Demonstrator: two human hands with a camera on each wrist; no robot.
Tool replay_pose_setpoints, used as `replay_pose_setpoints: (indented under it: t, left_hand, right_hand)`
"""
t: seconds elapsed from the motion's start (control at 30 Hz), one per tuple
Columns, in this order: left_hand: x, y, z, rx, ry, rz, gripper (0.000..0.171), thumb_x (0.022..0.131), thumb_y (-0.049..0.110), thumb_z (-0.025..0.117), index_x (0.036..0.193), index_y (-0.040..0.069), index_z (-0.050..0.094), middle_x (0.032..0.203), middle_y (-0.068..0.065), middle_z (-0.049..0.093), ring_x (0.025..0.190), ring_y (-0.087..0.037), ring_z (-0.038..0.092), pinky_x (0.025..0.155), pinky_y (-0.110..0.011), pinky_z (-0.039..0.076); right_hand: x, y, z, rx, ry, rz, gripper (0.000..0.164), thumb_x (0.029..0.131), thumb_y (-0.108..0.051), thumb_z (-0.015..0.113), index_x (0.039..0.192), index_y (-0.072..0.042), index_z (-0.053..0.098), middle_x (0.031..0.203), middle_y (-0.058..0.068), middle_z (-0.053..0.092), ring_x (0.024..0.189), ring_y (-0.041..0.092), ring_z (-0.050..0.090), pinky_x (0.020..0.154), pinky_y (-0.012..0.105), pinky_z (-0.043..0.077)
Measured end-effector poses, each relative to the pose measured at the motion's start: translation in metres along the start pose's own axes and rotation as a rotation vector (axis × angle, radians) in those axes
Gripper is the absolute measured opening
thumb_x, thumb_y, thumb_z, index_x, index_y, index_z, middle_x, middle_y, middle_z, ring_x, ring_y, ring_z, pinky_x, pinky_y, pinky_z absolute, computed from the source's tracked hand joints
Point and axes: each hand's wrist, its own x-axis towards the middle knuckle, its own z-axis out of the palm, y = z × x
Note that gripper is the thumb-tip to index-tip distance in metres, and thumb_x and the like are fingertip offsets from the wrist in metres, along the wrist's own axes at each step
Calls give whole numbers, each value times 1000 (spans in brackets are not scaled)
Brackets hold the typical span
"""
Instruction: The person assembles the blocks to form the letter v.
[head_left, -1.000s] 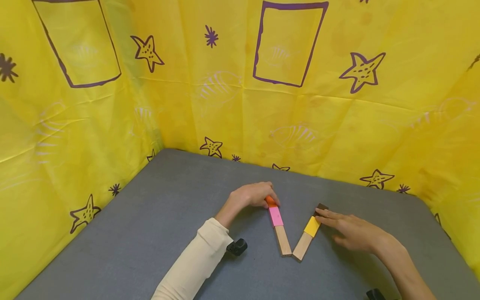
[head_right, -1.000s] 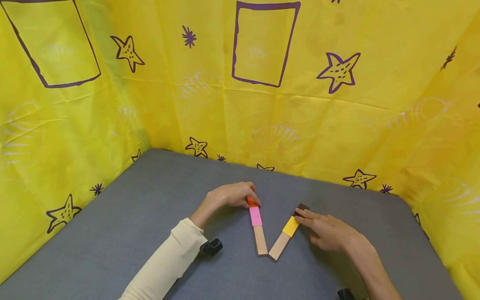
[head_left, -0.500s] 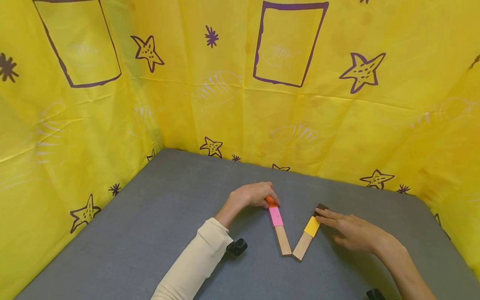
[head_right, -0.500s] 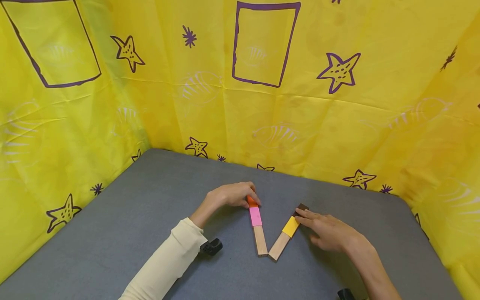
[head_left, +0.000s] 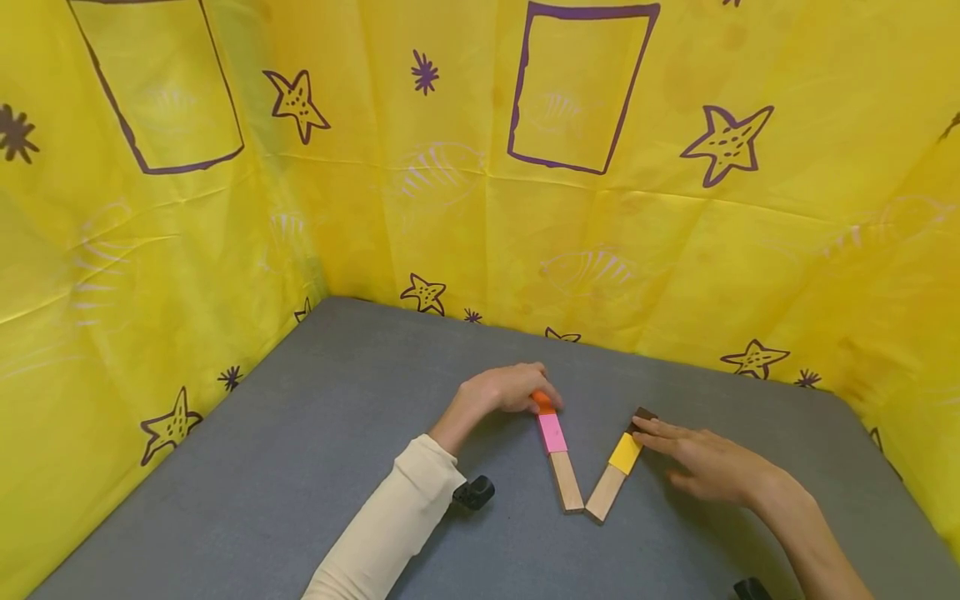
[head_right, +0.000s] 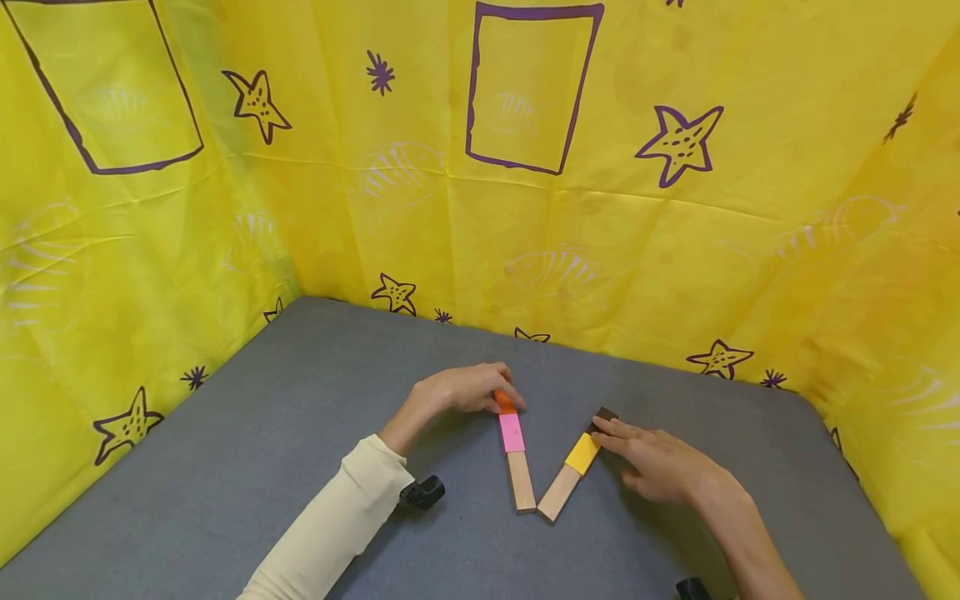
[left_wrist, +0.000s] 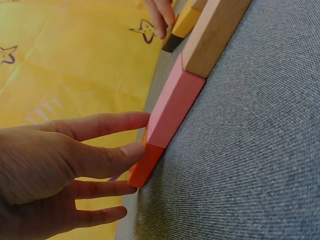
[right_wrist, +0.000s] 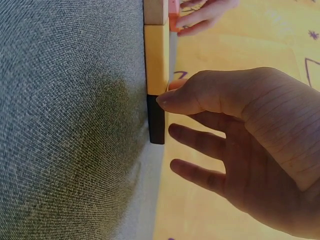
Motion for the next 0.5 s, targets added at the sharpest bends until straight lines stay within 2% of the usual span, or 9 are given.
replay_pose_setpoints:
  t: [0.5]
  left_hand:
    - [1,-1,2,41,-4,20,37,98,10,72,132,25,75,130,-5,67,119,-18,59,104,-27,49]
  right_hand:
    - [0,0,1,-3,-9,4,64,91,-10,76,151,-11,56,162,18,47,139,46,55,103,61,52]
